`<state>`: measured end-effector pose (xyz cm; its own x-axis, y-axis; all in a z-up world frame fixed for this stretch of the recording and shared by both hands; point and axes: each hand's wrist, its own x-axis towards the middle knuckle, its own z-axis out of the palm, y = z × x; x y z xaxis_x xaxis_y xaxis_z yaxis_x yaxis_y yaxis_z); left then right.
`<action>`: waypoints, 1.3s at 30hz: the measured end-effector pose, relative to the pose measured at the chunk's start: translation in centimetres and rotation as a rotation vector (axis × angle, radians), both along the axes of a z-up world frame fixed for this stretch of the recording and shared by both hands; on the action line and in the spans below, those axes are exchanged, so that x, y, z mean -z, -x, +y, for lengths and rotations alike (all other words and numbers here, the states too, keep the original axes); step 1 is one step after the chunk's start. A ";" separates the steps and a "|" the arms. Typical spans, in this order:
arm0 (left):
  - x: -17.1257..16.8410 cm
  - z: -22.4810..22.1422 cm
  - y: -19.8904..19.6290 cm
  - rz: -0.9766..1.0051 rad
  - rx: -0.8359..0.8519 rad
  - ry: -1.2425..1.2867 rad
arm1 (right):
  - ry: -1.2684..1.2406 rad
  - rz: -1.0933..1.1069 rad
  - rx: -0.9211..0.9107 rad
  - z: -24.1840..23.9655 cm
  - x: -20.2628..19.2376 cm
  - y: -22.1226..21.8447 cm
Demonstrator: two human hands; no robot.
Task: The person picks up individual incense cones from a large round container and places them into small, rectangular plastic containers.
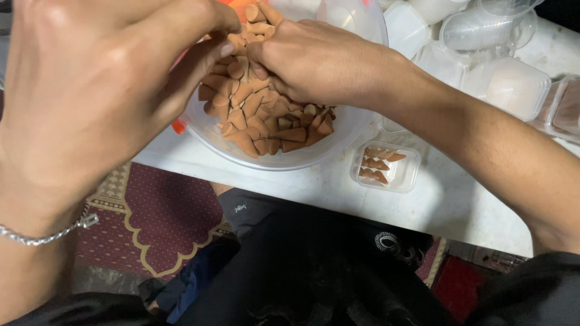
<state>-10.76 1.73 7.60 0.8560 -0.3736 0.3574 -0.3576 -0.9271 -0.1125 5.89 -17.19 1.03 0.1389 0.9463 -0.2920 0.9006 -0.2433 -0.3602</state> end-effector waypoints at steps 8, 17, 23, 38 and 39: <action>0.5 -1.6 -3.0 0.270 -0.066 -0.340 | -0.132 0.064 0.058 -0.6 -1.6 0.2; 1.3 -2.6 -6.3 0.695 -0.143 -0.393 | -0.324 -0.071 0.131 -5.5 -6.9 1.4; 0.8 -2.6 -6.0 0.772 -0.134 -0.385 | -0.509 -0.150 0.121 -9.6 -8.0 2.2; 0.8 -3.7 -6.3 0.905 -0.306 -0.553 | -0.642 -0.105 0.151 -16.8 -11.3 6.0; 0.7 -3.9 -6.4 0.917 -0.322 -0.554 | -0.637 -0.106 0.166 -17.3 -11.3 6.1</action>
